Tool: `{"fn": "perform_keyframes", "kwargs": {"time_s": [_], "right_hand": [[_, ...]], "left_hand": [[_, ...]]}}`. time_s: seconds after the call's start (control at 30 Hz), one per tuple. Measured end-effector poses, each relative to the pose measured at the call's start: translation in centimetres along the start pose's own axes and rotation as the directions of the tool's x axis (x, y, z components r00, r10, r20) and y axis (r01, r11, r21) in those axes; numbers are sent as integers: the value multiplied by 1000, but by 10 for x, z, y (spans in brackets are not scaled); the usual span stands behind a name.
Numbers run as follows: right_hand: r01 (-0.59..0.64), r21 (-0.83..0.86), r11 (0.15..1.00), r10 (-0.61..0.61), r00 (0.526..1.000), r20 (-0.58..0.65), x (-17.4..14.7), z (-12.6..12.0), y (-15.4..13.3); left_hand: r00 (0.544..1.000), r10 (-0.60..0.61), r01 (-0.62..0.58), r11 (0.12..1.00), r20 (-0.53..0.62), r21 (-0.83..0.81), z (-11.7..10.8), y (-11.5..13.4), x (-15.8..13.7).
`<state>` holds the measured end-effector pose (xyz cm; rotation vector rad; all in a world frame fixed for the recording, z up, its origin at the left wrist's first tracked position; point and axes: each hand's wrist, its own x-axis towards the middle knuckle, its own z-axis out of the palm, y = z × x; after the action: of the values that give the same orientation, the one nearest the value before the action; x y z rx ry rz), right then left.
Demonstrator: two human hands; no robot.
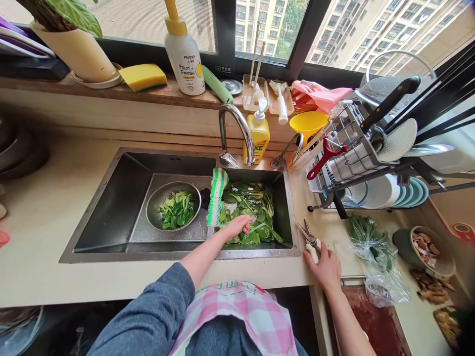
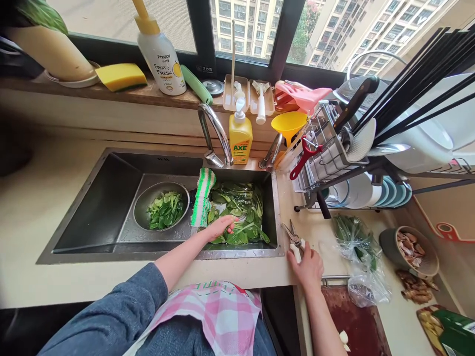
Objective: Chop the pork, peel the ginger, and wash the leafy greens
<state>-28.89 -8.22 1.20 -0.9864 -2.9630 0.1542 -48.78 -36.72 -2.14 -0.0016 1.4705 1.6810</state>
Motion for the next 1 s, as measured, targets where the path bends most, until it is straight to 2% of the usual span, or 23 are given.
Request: {"fn": "perform_keyframes", "kwargs": {"time_s": [0.1, 0.13, 0.17, 0.2, 0.23, 0.3, 0.33, 0.4, 0.5, 0.6, 0.77, 1.0], "right_hand": [[150, 224, 963, -129, 986, -106, 11, -3, -35], [192, 357, 914, -172, 981, -88, 16, -1, -55], [201, 512, 835, -224, 974, -16, 21, 4, -78], [137, 661, 737, -259, 962, 90, 27, 11, -102], [3, 776, 631, -271, 938, 216, 34, 21, -127], [-319, 835, 449, -325, 812, 485, 47, 46, -170], [-383, 823, 420, -354, 766, 537, 54, 59, -187], [-454, 796, 401, -398, 696, 598, 68, 84, -210], [-486, 776, 402, -424, 653, 628, 86, 116, -224], [-523, 749, 407, -405, 632, 661, 97, 145, -227], [-576, 713, 399, -336, 632, 698, 100, 181, -229], [-611, 715, 341, -249, 674, 695, 100, 190, -227]], "left_hand": [[999, -46, 44, 996, -21, -79, 4, -4, 7], [998, -54, 51, 994, -28, -101, 5, -5, 10], [998, -52, 48, 992, -36, -117, 5, -7, 13], [998, -43, 37, 991, -44, -127, 6, -9, 17], [998, -32, 25, 991, -56, -130, 6, -11, 21], [995, -15, 4, 993, -97, -117, 5, -16, 30], [993, -17, 4, 994, -120, -107, 4, -19, 35], [985, -43, 27, 995, -167, -93, 0, -25, 48], [964, -74, 59, 996, -256, -66, -9, -39, 71], [927, -90, 78, 996, -363, -48, -18, -57, 95], [873, -130, 119, 991, -469, -53, -25, -81, 120], [858, -124, 165, 985, -498, 39, -26, -77, 120]]}}
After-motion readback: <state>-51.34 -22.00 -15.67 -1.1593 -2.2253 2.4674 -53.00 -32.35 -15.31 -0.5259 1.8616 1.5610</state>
